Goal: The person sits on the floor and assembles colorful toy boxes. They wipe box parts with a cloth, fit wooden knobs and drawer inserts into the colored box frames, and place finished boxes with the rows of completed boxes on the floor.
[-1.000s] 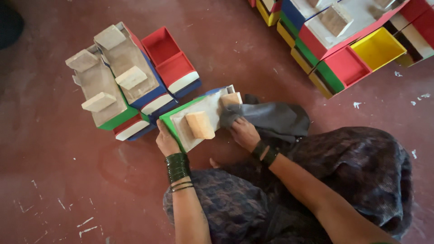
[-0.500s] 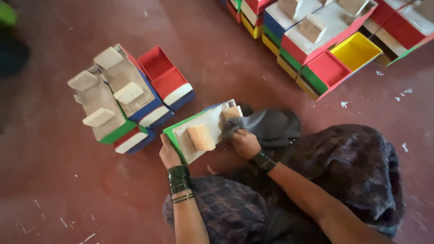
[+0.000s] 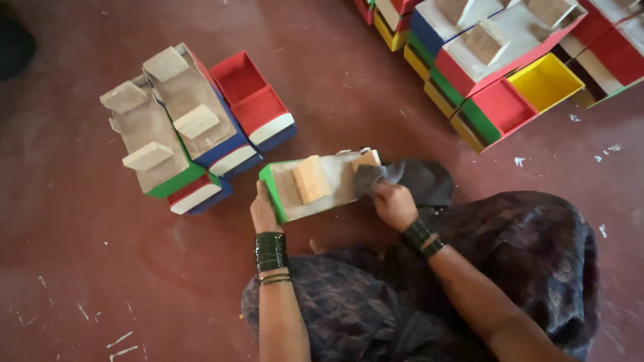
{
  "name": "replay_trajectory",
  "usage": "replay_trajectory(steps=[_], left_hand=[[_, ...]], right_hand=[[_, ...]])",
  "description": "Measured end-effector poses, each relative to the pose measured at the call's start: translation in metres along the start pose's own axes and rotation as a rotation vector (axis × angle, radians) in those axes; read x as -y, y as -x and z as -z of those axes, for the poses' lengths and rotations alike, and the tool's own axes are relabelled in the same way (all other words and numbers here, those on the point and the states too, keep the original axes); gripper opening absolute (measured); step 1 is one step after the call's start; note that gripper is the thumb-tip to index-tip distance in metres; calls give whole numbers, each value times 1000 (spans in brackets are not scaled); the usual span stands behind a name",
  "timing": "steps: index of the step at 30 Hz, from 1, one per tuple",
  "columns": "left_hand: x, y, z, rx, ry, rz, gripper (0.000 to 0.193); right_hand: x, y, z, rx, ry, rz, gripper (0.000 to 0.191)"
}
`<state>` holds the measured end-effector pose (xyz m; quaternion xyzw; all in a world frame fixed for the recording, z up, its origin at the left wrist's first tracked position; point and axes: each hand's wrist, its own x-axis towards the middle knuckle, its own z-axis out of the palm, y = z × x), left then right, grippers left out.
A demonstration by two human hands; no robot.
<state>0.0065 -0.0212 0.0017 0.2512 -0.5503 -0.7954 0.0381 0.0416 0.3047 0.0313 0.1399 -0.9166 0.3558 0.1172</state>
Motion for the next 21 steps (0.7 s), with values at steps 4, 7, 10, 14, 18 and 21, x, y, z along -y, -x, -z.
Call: replay_trajectory(steps=[4,7,10,14,18,21], left_hand=[[-3,6,-6,61,72,-10,58],[-7,11,-7,56,98,-1,56],[-9,13,-6,51,68,-22,58],[-8,11,-6,66,34,-31,60],[-8,7,-6,78,60,-42,57],[-8,7,-5,69,46,-46,57]], right_hand=[[30,-11,44,-156,-298,-27,21],[44,-19,71,-226,-730,-155,22],[44,-18,94,-359,-1003,-163,24],[42,-12,93,-466,-960,-153,23],[61,-7,53,-356,11,235,23],[85,-10,18,-16,-52,115,9]])
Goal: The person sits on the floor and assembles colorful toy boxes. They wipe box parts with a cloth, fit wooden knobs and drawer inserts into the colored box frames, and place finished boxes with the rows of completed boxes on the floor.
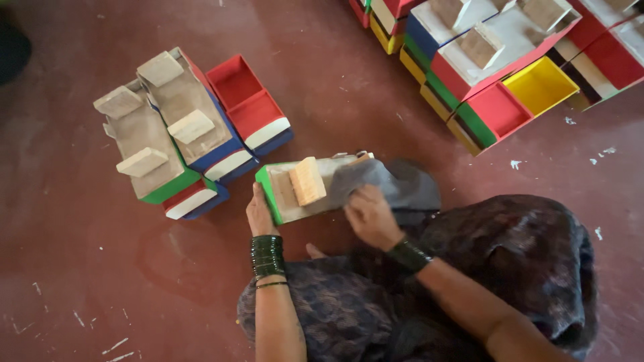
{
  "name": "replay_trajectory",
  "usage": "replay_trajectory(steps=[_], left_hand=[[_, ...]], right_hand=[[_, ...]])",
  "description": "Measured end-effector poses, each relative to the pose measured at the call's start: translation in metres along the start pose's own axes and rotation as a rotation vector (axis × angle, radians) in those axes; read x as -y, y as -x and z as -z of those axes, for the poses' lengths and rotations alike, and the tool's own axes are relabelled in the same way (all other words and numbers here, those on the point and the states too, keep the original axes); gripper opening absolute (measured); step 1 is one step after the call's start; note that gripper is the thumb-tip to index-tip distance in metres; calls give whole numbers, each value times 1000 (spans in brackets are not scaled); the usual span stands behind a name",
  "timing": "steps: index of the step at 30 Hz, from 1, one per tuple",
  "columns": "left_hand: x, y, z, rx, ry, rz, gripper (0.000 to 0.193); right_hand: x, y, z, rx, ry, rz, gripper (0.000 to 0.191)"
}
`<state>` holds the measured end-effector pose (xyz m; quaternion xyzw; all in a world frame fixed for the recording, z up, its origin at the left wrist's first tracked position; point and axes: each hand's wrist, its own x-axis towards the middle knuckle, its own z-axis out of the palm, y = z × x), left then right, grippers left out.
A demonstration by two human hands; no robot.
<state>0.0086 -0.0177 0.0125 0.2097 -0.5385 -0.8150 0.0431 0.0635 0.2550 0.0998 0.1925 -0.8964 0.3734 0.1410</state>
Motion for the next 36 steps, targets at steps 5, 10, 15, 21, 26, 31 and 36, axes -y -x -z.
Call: replay_trajectory(steps=[5,10,15,21,26,31,36], left_hand=[[3,0,-2,-21,13,11,57],[9,-4,-2,-50,40,25,55],[16,-8,0,-50,-27,-26,62],[8,-4,-9,-24,19,-6,57],[5,-3,-10,-49,23,3,58],[9,-11,-5,-84,-29,-12,59],[10,-16,-2,-64,25,23,58]], right_hand=[[42,4,-28,37,-121,172,15],[43,4,-27,2,-139,258,25],[5,8,-32,-38,-75,224,25],[-54,27,-56,49,-122,-159,6],[-133,14,1,-459,-1044,-681,26],[-148,8,148,-818,-1164,-267,15],[-130,5,165,-857,-1267,-271,13]])
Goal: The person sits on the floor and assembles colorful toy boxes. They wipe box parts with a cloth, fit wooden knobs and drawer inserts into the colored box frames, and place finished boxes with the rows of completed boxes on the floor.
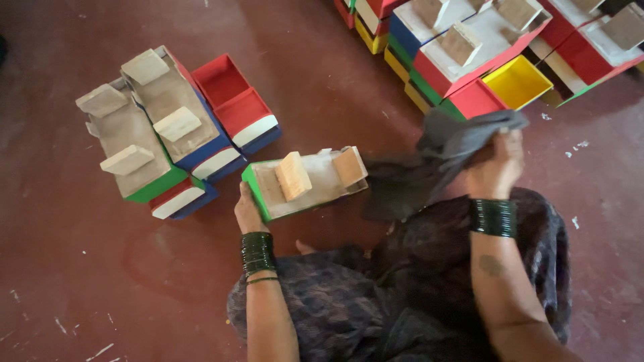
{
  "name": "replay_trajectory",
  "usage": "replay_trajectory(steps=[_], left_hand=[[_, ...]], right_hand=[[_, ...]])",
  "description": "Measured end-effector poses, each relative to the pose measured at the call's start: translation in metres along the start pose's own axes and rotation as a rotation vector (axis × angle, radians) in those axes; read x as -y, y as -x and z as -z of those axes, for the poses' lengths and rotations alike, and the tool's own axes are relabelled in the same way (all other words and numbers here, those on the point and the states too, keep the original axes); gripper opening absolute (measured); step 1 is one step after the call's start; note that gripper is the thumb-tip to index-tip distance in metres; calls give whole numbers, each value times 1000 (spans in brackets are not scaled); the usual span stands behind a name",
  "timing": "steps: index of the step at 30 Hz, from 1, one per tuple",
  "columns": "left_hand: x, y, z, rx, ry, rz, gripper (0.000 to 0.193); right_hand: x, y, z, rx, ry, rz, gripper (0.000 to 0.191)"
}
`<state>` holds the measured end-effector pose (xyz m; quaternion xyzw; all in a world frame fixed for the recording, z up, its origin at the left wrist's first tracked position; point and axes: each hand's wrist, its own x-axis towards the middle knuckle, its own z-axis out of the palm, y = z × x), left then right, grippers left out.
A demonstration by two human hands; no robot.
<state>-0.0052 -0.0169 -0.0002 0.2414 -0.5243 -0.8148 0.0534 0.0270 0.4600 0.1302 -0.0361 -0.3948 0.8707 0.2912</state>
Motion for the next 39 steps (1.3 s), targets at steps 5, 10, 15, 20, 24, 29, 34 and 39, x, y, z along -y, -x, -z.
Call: replay_trajectory(steps=[5,10,15,20,24,29,34,39], left_hand=[[-1,2,12,-61,-57,7,60],[-5,4,17,-48,-44,-3,60],[-15,11,13,-8,-35,27,56],[-18,18,12,98,-113,21,54],[-17,18,13,169,-56,8,53],[-18,19,13,212,-118,-7,43],[-18,19,14,266,-118,-37,41],[-17,16,10,330,-107,-47,37]], right_hand=[[-86,40,13,286,1530,572,15],[-154,69,12,85,382,-492,7],[-150,76,16,826,996,-108,51],[-148,78,13,1091,1415,-89,89],[-149,85,12,1083,1712,-201,93],[-152,91,16,1019,1756,-127,80],[-155,91,22,1054,1715,-4,88],[-158,90,21,1066,1763,-22,65]])
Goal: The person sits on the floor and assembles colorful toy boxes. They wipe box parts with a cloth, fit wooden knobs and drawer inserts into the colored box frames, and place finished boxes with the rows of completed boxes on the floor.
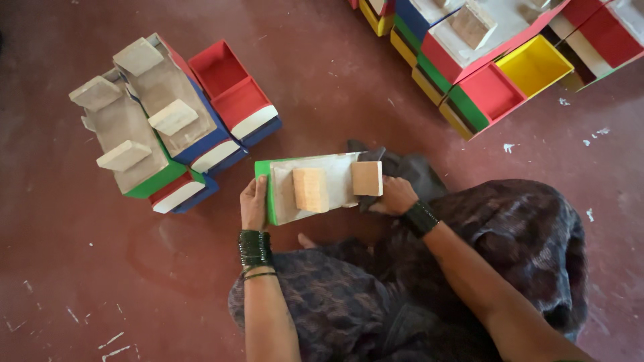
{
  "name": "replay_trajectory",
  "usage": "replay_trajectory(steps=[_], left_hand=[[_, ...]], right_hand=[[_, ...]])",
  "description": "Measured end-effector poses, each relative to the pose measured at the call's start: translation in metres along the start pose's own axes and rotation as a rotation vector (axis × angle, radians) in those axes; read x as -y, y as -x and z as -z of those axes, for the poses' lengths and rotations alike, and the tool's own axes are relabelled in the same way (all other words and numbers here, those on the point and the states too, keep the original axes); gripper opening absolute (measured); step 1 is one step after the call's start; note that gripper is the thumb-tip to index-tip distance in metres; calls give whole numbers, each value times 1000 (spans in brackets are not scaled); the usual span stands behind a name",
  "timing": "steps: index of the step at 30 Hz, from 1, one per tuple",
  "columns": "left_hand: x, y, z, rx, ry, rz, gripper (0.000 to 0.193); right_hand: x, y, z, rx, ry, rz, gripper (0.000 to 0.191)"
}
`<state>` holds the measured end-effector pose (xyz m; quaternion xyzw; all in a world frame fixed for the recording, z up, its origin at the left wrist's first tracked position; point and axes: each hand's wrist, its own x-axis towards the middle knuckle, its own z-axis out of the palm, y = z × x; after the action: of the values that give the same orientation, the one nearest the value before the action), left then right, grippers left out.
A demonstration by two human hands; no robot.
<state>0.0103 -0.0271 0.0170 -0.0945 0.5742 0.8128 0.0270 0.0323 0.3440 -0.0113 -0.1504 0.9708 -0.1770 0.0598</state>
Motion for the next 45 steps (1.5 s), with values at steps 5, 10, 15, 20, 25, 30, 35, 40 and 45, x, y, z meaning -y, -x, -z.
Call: replay_trajectory(steps=[5,10,15,20,25,30,35,40,45], left_hand=[[-5,-1,-9,-96,-12,24,39],[-4,-6,-13,-188,75,-4,41],[5,-13,-10,-255,46,7,46],[11,-18,-13,-293,49,-8,48],[9,-17,-16,-327,80,1,51],[14,-22,-15,-339,148,25,52],[21,-28,-10,-351,202,13,53],[16,-24,-11,-333,142,1,56],[7,-17,-16,-328,145,-1,56]], right_hand=[[4,-4,2,-37,-3,-7,50],[13,-2,-1,-166,-33,-104,51],[19,2,1,-221,-161,-162,51],[22,0,9,-187,-153,-195,55],[19,9,18,73,-53,-196,71],[21,12,14,71,-110,-94,78],[33,15,-4,90,-49,-132,95],[28,13,2,170,-187,-93,94],[20,12,51,17,-575,192,67]])
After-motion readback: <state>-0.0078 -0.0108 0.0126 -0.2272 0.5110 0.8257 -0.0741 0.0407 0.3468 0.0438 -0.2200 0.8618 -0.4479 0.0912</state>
